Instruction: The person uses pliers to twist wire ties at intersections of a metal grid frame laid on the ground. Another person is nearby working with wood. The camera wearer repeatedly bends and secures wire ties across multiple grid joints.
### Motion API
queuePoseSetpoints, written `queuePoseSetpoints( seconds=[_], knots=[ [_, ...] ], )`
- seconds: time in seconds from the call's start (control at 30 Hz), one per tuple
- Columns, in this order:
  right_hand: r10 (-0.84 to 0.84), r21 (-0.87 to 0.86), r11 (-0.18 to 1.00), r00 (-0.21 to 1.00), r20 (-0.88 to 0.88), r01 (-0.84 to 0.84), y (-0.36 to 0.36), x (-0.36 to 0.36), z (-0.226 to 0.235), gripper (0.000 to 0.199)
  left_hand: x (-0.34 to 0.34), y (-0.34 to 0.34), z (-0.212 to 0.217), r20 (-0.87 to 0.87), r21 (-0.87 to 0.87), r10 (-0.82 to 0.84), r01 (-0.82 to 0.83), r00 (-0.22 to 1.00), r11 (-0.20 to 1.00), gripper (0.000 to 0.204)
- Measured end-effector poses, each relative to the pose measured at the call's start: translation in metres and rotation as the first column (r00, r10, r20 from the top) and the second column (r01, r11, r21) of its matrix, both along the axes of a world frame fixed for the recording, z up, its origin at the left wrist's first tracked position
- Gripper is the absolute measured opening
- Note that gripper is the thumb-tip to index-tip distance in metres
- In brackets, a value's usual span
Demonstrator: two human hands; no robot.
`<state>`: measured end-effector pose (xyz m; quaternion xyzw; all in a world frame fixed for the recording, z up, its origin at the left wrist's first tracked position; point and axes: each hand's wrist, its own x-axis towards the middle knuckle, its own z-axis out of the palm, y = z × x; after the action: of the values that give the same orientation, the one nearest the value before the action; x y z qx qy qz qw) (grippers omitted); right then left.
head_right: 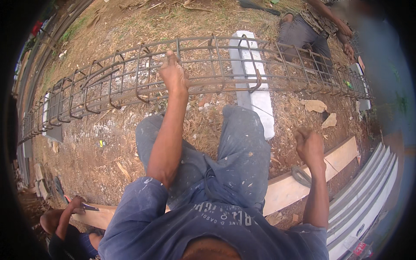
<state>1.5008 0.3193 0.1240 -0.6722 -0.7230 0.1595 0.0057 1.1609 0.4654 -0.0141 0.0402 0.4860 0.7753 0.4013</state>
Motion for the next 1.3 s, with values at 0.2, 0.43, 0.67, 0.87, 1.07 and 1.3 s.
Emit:
queuePoseSetpoints(
  seconds=[0.2,0.43,0.67,0.87,1.07,1.3],
  knots=[
    [0.065,-0.474,0.791,0.823,-0.564,-0.387,-0.023,-0.014,0.030,0.020,-0.010,-0.006,0.017,-0.008,-0.049,0.045,-0.046,0.999,0.998,0.040],
    [-0.106,-0.144,0.988,0.423,-0.900,-0.061,-0.019,0.014,0.025,0.023,-0.011,-0.010,0.011,0.095,-0.033,0.080,-0.077,0.992,0.996,0.041],
    [-0.254,0.240,0.893,0.866,-0.431,0.381,-0.015,0.011,-0.001,0.028,-0.013,-0.016,0.009,0.278,-0.152,0.210,-0.173,0.937,0.973,0.039],
    [0.133,-0.345,0.913,0.959,-0.251,-0.217,-0.044,-0.001,0.010,0.020,-0.029,-0.023,0.026,0.236,-0.130,0.213,-0.186,0.948,0.974,0.032],
    [-0.098,0.393,0.784,0.721,-0.686,0.480,-0.014,0.042,0.009,0.015,0.007,-0.022,0.010,0.201,-0.112,0.003,0.020,0.980,0.993,0.023],
    [-0.019,0.502,0.864,1.000,0.001,0.016,-0.030,0.074,0.029,0.011,-0.015,-0.025,0.002,0.180,0.130,-0.507,0.490,0.843,0.862,0.027]
  ],
)
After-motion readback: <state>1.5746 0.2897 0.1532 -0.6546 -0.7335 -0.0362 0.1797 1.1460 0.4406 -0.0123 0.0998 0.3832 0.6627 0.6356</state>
